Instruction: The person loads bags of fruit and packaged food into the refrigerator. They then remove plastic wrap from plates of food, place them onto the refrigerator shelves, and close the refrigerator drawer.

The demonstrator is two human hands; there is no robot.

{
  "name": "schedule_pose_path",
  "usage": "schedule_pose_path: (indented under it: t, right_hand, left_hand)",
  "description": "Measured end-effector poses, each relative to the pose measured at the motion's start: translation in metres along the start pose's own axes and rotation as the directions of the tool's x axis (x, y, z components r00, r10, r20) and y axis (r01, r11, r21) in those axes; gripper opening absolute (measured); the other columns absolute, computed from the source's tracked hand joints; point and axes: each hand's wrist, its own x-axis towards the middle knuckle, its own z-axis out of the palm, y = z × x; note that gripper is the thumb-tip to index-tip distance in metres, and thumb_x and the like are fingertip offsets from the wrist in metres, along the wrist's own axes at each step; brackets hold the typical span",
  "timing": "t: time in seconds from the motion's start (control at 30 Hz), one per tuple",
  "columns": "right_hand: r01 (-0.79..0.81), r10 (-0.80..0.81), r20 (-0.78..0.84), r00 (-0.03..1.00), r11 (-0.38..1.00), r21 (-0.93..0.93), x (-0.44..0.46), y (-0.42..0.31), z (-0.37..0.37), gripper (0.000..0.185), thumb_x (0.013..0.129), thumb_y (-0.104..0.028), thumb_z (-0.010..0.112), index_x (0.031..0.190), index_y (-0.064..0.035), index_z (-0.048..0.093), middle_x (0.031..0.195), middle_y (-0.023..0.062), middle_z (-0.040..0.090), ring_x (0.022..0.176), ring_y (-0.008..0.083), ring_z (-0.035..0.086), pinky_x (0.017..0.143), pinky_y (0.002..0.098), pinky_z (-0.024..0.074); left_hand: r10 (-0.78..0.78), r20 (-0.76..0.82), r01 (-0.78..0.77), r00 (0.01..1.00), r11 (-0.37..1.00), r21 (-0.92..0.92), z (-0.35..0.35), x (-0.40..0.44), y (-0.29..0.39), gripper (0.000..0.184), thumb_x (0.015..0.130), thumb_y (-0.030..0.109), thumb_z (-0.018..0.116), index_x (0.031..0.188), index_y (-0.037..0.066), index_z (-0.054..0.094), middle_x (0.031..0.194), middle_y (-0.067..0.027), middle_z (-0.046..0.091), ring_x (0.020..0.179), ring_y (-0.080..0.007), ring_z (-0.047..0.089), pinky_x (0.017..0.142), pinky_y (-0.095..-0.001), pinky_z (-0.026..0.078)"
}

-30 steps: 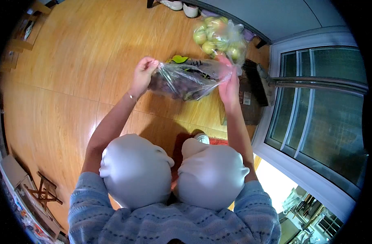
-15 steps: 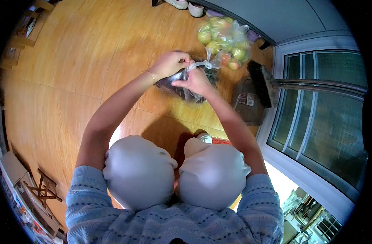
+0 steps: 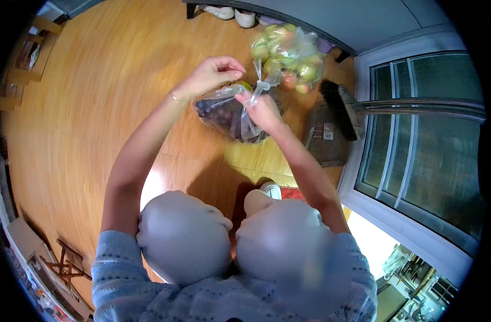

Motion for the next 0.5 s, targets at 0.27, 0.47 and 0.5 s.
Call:
schedule_pose_path:
  t: [0.27, 0.47, 0.5]
  right_hand:
    - [-0.25, 0.287, -0.113, 0.951, 0.932, 0.263, -0.052, -0.007, -0.033, 0.04, 0.089, -0.038, 0.048, 0.079, -0.0013, 0.06, 0.059, 0.0209, 0.055, 0.052, 0.0322, 0.055, 0.051, 0.0408, 0.0416]
    - [-0.401, 0.517, 0.04, 0.855, 0.61, 0.684, -0.097, -0.007, -0.078, 0.029, 0.09, -0.032, 0.051, 0.091, -0.0042, 0.06, 0.068, -0.0069, 0.044, 0.063, 0.0038, 0.037, 0.055, 0.0203, 0.0327]
    - [-0.404, 0.526, 0.032, 0.85, 0.611, 0.681, -0.104, -0.007, -0.086, 0.029, 0.09, -0.032, 0.051, 0.091, -0.0042, 0.06, 0.068, -0.0069, 0.044, 0.063, 0.0038, 0.037, 0.055, 0.0203, 0.0327]
  left_hand:
    - [-0.06, -0.069, 0.084, 0.996, 0.899, 0.429, 0.002, 0.094, -0.001, 0.028, 0.084, 0.023, 0.058, 0.099, 0.0, 0.057, 0.088, -0.0024, 0.06, 0.081, -0.0105, 0.055, 0.076, -0.0256, 0.044]
    - [0.246, 0.091, -0.233, 0.965, 0.645, 0.728, 0.06, 0.202, -0.024, 0.042, 0.08, 0.032, 0.06, 0.107, 0.0, 0.055, 0.105, -0.0182, 0.059, 0.099, -0.0304, 0.055, 0.087, -0.0379, 0.042]
    - [0.211, 0.107, -0.216, 0.972, 0.608, 0.764, 0.065, 0.229, -0.044, 0.052, 0.077, 0.035, 0.062, 0.114, 0.001, 0.051, 0.111, -0.0199, 0.055, 0.104, -0.0339, 0.051, 0.091, -0.0403, 0.04]
